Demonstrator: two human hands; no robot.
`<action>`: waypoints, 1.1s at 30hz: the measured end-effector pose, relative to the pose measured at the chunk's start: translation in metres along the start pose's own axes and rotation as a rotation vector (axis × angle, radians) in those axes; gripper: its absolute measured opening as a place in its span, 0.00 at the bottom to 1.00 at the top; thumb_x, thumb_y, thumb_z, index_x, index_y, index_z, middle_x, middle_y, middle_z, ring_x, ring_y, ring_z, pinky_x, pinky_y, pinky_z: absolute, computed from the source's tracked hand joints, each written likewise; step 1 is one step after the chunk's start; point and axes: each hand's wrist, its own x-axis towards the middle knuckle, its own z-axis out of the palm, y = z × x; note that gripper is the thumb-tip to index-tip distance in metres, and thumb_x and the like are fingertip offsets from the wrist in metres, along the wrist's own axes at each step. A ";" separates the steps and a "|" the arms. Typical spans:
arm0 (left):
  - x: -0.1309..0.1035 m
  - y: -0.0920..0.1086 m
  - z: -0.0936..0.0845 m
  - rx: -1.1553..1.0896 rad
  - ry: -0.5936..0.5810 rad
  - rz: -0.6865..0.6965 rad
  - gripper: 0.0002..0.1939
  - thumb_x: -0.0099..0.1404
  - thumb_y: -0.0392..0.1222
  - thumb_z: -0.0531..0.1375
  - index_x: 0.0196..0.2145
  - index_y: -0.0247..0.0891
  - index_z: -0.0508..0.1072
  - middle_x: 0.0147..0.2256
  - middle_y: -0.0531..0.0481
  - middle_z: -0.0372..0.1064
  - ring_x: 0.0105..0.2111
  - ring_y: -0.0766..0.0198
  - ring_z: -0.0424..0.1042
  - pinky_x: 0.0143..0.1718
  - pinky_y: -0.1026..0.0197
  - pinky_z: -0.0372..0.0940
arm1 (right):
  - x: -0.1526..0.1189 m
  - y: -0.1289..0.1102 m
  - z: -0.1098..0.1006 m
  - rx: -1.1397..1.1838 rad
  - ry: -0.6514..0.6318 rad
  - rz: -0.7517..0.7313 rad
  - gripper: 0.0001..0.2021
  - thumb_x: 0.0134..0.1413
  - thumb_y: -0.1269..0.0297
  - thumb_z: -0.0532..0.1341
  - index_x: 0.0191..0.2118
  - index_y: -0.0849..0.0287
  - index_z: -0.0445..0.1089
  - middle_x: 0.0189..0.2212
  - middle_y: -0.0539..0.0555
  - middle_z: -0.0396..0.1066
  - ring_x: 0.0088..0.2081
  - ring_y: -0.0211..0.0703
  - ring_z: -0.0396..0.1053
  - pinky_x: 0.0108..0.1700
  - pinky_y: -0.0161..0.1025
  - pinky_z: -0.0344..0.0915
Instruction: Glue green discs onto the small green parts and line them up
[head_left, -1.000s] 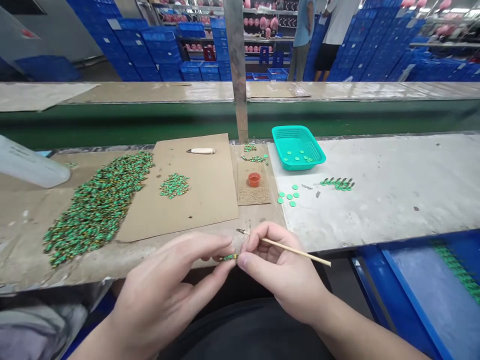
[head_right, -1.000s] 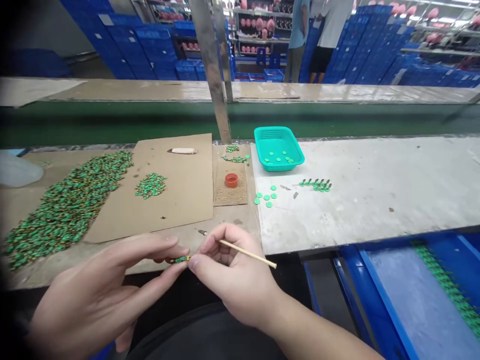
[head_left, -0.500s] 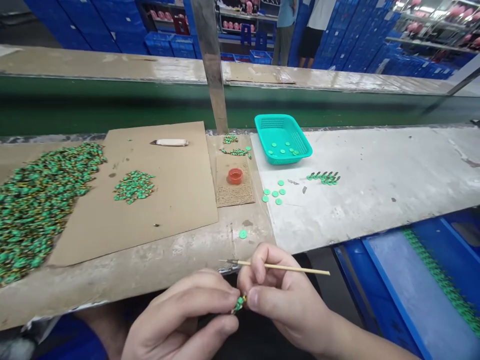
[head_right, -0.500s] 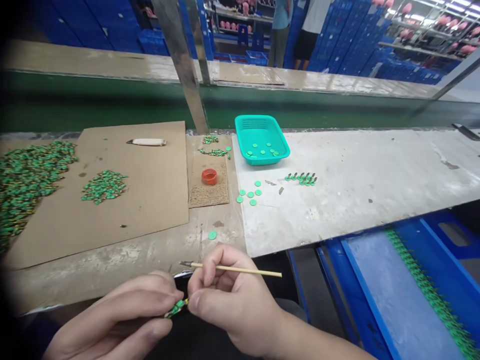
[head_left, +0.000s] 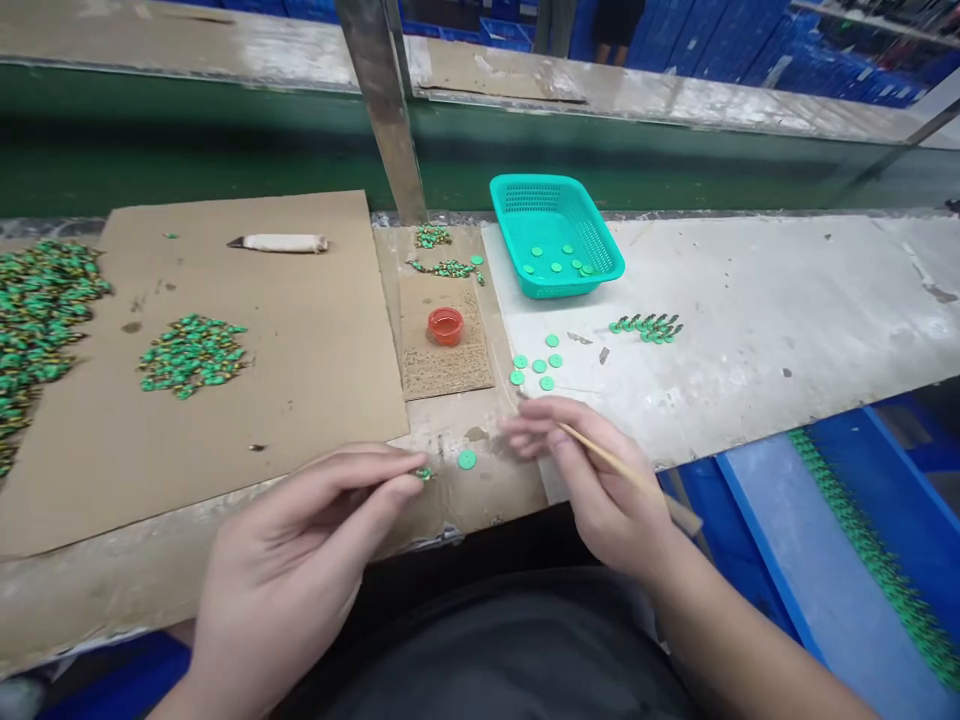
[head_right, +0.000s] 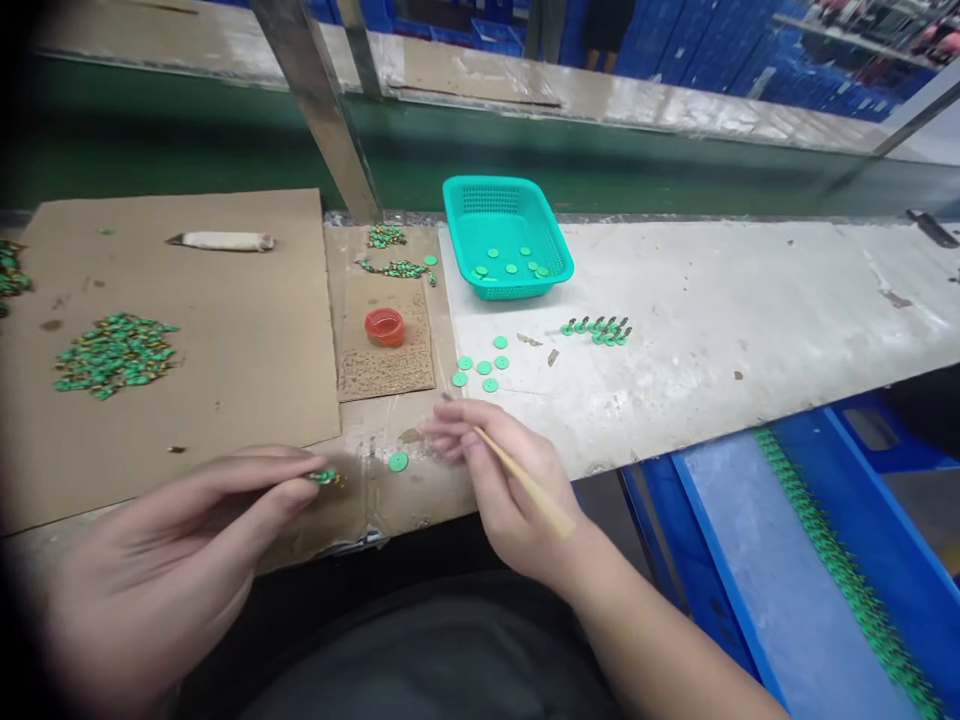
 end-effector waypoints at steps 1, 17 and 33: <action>0.006 0.001 0.003 0.002 -0.035 0.005 0.06 0.75 0.55 0.75 0.42 0.54 0.91 0.41 0.56 0.90 0.40 0.62 0.89 0.44 0.66 0.84 | 0.005 0.002 -0.008 -0.141 -0.036 -0.087 0.20 0.85 0.67 0.58 0.72 0.48 0.76 0.64 0.59 0.86 0.61 0.49 0.86 0.67 0.53 0.84; 0.012 -0.004 0.017 0.137 -0.149 0.054 0.05 0.76 0.48 0.73 0.46 0.60 0.90 0.43 0.60 0.90 0.39 0.63 0.90 0.45 0.64 0.85 | 0.026 -0.002 -0.008 -0.244 0.084 -0.291 0.17 0.79 0.74 0.65 0.63 0.46 0.71 0.53 0.53 0.87 0.57 0.49 0.89 0.57 0.49 0.90; 0.007 -0.003 0.022 0.245 -0.151 0.071 0.05 0.77 0.49 0.73 0.48 0.63 0.90 0.45 0.67 0.89 0.42 0.71 0.87 0.48 0.69 0.77 | 0.023 0.010 -0.015 -0.411 -0.051 -0.284 0.05 0.84 0.67 0.64 0.49 0.55 0.76 0.46 0.52 0.86 0.46 0.44 0.86 0.49 0.40 0.81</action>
